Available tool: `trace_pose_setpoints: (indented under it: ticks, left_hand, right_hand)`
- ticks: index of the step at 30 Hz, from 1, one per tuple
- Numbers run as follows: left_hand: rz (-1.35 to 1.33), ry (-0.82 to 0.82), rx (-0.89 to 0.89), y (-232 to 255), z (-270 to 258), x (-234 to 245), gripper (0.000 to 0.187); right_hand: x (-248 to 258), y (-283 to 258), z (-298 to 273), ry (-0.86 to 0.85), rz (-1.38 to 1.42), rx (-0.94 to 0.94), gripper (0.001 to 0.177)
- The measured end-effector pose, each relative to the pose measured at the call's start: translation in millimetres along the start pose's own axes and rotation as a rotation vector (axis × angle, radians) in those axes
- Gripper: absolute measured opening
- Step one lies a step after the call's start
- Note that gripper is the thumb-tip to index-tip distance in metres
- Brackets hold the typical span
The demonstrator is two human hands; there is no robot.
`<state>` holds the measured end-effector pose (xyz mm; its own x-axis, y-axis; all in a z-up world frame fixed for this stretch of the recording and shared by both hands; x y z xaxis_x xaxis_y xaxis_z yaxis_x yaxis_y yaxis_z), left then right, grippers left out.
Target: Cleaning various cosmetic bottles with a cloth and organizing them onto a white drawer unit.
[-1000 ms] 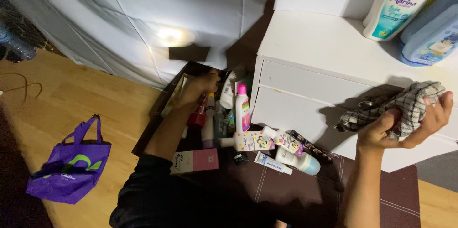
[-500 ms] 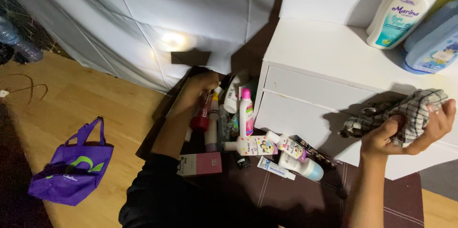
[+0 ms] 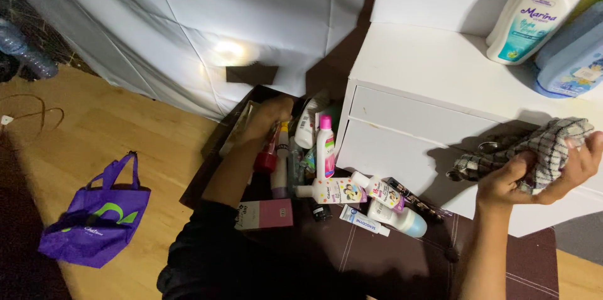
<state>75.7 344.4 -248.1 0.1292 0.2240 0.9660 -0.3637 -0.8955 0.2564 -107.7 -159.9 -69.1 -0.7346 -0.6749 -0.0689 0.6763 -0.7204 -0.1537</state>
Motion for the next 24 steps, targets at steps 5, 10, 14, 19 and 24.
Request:
trace_pose_setpoints:
  ticks: [5, 10, 14, 19, 24]
  left_hand:
    - [-0.006, -0.074, 0.009, -10, 12, -5, 0.054]
    - [-0.013, -0.152, 0.023, -89, 19, -52, 0.059]
    - [-0.083, -0.232, 0.02, -93, 50, -58, 0.064]
    - [-0.227, -0.025, 0.007, -65, 19, -19, 0.059]
    - [-0.22, -0.071, 0.05, -103, 44, -74, 0.054]
  right_hand:
    - [-1, -13, 15, 0.029, -0.024, -0.032, 0.05]
    - [1, 8, -6, 0.017, -0.024, -0.014, 0.051]
    - [-2, -14, 15, 0.051, -0.034, -0.068, 0.048]
    - [-2, -6, 7, 0.019, -0.012, -0.014, 0.049]
    - [-3, -15, 15, 0.023, -0.019, -0.027, 0.048]
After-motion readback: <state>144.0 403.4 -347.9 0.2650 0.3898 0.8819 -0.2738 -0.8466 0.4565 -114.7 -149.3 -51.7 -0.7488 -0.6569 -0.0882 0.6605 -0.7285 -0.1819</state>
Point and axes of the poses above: each hand's wrist, its own z-axis towards the middle knuckle, its own x-axis out of the back of the hand, y = z × x, the point moved 7 cm from there along z, towards the middle knuckle, and after that the axes turned 3 degrees about -z, right-handed, at the moved point
